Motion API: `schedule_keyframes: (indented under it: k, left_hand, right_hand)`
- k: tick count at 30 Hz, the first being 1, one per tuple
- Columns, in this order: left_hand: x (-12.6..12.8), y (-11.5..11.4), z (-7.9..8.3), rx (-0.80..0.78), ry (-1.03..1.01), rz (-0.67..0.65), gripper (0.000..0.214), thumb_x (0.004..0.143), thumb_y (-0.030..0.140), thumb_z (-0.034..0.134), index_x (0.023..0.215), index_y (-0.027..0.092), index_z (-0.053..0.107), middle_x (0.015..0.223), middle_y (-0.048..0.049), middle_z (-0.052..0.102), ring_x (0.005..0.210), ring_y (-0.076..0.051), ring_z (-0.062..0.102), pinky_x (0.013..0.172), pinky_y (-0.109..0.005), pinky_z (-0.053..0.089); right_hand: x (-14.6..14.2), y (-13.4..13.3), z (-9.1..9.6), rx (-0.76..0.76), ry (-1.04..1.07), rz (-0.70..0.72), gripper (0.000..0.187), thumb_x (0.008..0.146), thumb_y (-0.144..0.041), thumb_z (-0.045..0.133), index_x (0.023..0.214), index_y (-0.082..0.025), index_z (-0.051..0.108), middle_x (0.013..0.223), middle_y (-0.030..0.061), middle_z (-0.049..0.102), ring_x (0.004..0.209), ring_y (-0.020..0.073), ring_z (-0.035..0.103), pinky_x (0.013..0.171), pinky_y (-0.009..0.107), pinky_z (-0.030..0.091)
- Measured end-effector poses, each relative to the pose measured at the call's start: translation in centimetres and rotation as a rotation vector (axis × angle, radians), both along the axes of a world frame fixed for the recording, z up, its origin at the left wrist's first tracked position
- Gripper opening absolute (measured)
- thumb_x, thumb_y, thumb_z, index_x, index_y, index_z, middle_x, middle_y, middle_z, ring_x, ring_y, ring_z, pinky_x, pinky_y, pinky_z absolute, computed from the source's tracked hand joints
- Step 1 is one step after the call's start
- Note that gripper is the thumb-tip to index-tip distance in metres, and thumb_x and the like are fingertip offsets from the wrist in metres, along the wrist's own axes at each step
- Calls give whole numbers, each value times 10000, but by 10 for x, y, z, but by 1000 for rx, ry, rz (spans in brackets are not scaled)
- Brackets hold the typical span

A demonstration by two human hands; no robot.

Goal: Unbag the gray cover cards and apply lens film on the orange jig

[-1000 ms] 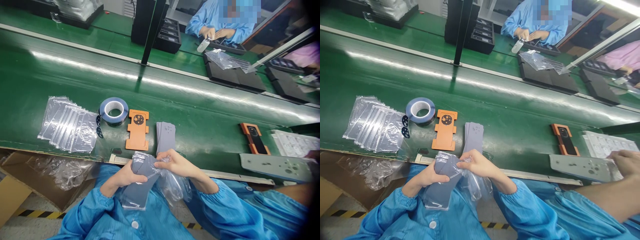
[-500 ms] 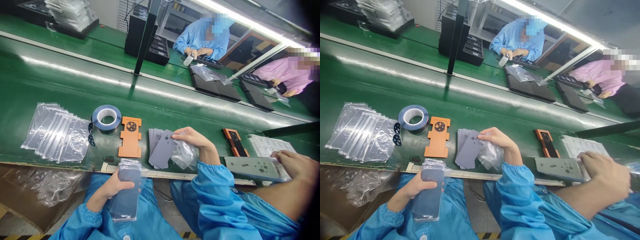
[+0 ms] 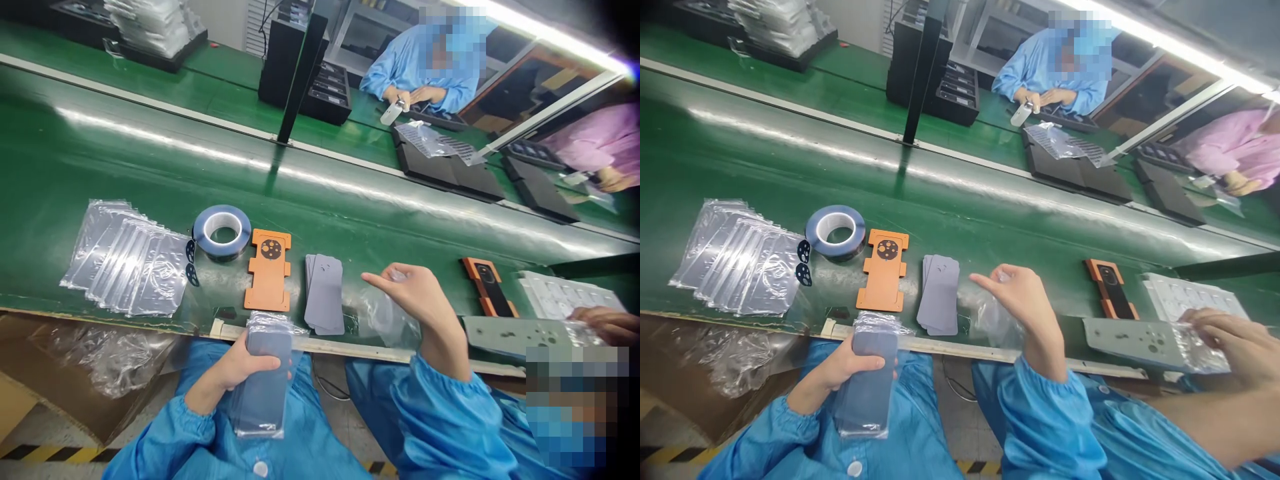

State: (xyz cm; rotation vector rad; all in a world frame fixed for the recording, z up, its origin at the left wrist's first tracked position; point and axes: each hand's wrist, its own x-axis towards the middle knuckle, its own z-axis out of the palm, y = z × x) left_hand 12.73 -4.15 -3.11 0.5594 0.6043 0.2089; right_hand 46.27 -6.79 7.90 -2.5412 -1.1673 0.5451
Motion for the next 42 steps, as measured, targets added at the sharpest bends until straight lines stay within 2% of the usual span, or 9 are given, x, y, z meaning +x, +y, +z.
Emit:
schedule_keyframes:
  k: [6,9,13,15,19,22,28,35,42]
  left_hand:
    - [10,-2,7,-14,-19,-17,491,607,249,904,1018,133,662,841,-87,762,722,-267,745,698,-408,606]
    - [8,-1,9,5,-29,-22,511,633,222,883,1080,138,650,858,-85,764,745,-271,747,713,-410,606]
    - [-1,-2,5,-29,-25,-23,420,672,223,821,1045,121,657,930,-129,767,810,-306,745,693,-408,601]
    - [-5,-2,3,-66,-25,-8,395,687,233,783,1042,119,654,962,-150,766,849,-331,742,705,-429,596]
    - [-7,-5,3,-20,81,23,418,684,254,802,1045,130,633,891,-131,765,813,-319,738,705,-429,580]
    - [-5,-7,4,85,199,98,533,603,246,881,1058,150,620,893,-84,751,818,-267,714,745,-392,565]
    - [-6,-11,1,143,206,117,664,558,272,923,1130,167,603,974,-67,730,914,-255,685,880,-408,525]
    - [-6,-10,1,210,167,120,646,579,265,915,1142,167,613,1062,-83,717,975,-260,669,902,-399,516]
    - [-8,-5,-2,247,58,60,572,641,288,890,1148,166,658,1111,-95,724,1016,-273,664,897,-389,516]
  right_hand:
    - [-104,-29,-17,26,356,344,487,599,-556,849,659,-214,508,686,-13,601,660,170,529,598,274,383]
    - [-128,-31,-34,66,492,424,394,722,-425,780,652,-215,454,789,6,649,715,173,578,671,284,429]
    - [-105,-40,-35,196,737,422,198,793,-155,561,679,-221,413,965,52,720,971,227,662,849,336,475]
    - [-86,-44,-28,235,723,376,96,782,-131,530,822,-218,515,908,40,725,908,221,677,830,337,484]
    - [-71,-42,-12,147,540,407,333,781,-161,539,1094,-217,640,946,24,727,824,202,660,789,309,472]
    - [-91,-34,-10,-6,558,489,187,827,-279,601,958,-217,718,995,27,742,892,218,667,820,302,465]
    - [-135,-28,-33,-105,425,577,272,833,-472,672,766,-210,702,668,-14,667,617,154,565,598,260,378]
    - [-135,-30,-39,-79,483,495,347,742,-527,759,801,-192,689,675,-19,653,632,147,554,579,244,369]
    - [-136,-20,-37,-114,618,434,341,789,-515,719,751,-178,691,711,-5,683,679,159,595,603,250,412]
